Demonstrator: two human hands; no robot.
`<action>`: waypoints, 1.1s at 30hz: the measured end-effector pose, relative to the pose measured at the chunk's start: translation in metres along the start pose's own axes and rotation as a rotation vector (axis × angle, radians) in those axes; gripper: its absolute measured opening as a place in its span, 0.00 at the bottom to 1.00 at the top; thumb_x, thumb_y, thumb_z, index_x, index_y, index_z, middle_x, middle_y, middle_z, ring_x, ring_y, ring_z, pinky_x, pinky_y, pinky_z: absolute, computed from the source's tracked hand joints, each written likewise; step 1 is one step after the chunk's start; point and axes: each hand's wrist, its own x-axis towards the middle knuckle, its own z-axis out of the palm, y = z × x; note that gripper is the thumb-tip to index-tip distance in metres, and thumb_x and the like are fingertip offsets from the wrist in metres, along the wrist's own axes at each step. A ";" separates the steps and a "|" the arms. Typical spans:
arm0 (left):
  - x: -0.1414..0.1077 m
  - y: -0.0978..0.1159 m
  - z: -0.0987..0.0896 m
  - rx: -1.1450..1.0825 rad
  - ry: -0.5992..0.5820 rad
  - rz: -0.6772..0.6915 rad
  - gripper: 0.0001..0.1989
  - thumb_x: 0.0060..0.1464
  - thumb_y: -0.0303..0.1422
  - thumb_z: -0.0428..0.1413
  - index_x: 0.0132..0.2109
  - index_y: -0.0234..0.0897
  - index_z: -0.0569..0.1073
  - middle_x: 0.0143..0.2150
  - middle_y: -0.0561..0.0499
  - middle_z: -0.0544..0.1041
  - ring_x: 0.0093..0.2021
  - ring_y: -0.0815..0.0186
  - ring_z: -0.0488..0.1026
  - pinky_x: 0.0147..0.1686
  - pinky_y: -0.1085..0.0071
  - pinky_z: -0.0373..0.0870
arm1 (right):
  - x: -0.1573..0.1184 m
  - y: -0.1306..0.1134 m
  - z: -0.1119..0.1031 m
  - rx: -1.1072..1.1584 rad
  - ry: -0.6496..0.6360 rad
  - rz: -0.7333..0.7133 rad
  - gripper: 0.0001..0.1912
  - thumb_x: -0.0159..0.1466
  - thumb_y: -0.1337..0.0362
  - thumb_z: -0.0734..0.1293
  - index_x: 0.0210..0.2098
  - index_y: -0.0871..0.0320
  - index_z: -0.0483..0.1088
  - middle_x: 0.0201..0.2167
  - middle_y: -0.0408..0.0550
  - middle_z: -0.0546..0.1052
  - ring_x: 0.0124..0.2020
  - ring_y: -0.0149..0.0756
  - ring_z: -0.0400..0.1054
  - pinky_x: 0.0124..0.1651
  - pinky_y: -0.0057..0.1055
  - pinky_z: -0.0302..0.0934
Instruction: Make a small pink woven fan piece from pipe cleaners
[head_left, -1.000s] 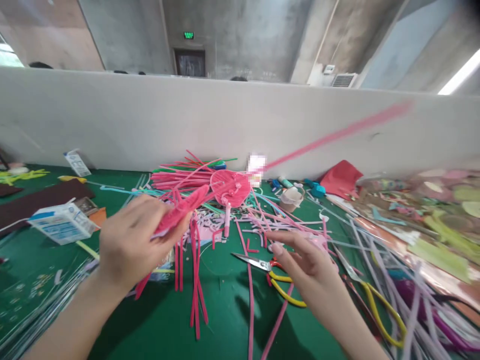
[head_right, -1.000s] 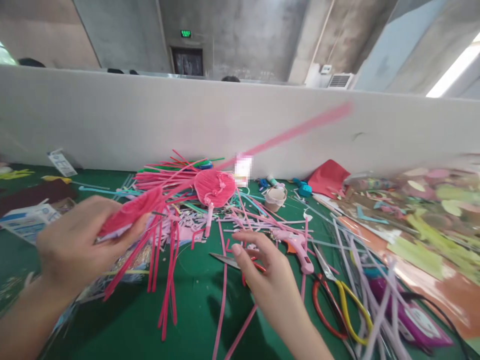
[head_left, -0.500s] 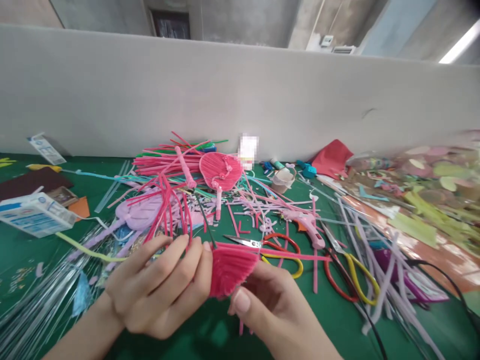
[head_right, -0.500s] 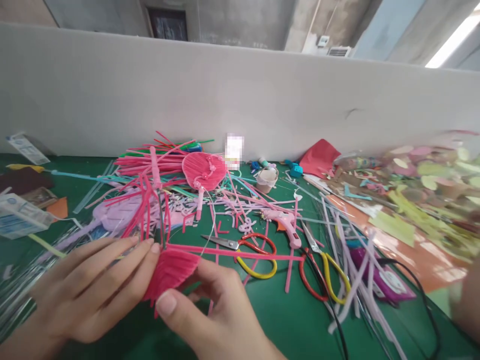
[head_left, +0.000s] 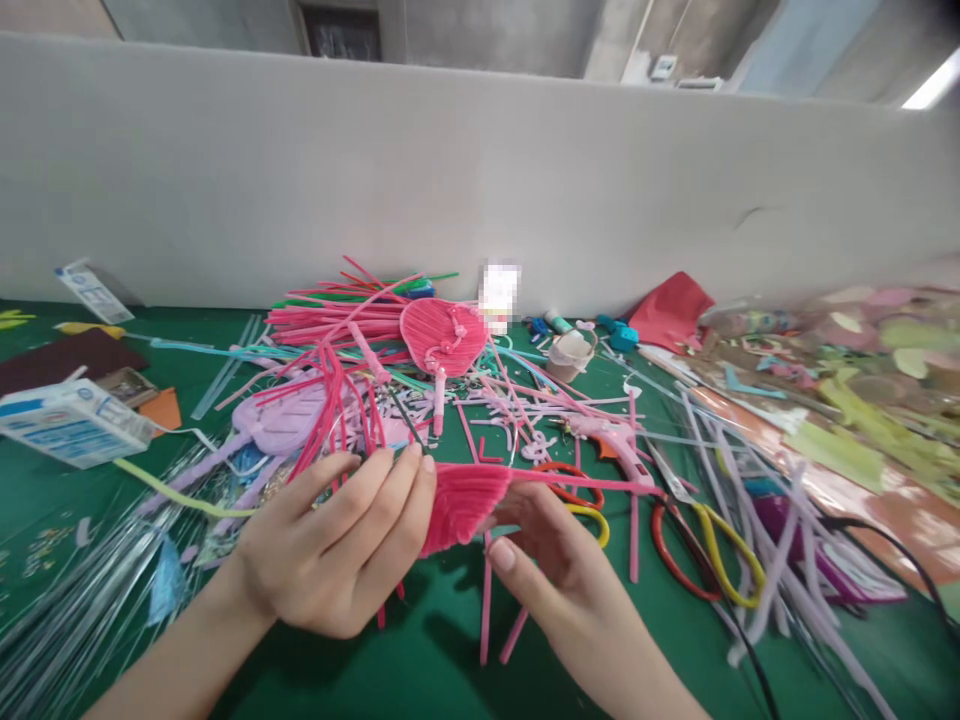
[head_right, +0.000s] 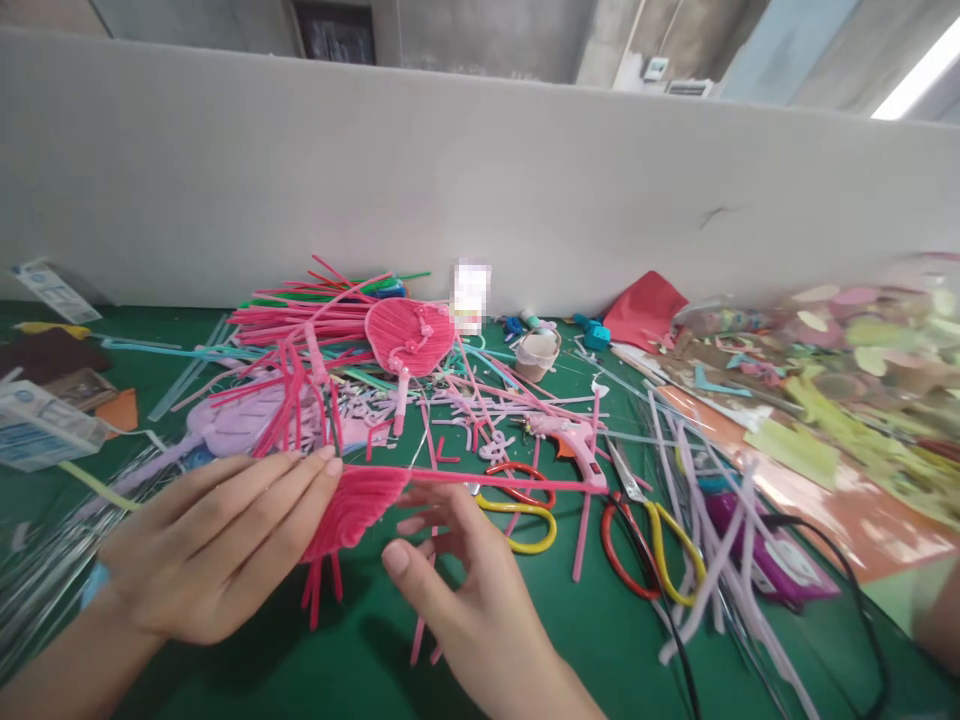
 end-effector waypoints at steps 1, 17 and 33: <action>-0.001 0.002 0.001 -0.016 -0.005 -0.005 0.18 0.65 0.23 0.44 0.52 0.28 0.77 0.45 0.40 0.85 0.45 0.57 0.80 0.53 0.57 0.75 | 0.000 -0.001 -0.001 -0.008 -0.002 -0.001 0.18 0.65 0.49 0.67 0.48 0.52 0.70 0.48 0.51 0.77 0.46 0.37 0.73 0.49 0.33 0.69; -0.039 0.008 0.001 -0.070 -0.134 0.111 0.13 0.63 0.21 0.49 0.43 0.34 0.79 0.40 0.43 0.85 0.44 0.56 0.81 0.56 0.54 0.71 | -0.038 -0.022 -0.069 -0.484 -0.146 0.242 0.16 0.64 0.46 0.66 0.37 0.48 0.80 0.30 0.46 0.80 0.30 0.37 0.75 0.31 0.27 0.70; -0.031 0.000 0.002 -0.052 -0.116 0.531 0.13 0.61 0.24 0.51 0.44 0.35 0.80 0.41 0.42 0.81 0.48 0.55 0.72 0.40 0.59 0.70 | 0.012 -0.025 -0.037 -0.754 0.076 -0.199 0.07 0.65 0.57 0.68 0.33 0.47 0.78 0.45 0.51 0.72 0.52 0.47 0.66 0.51 0.46 0.64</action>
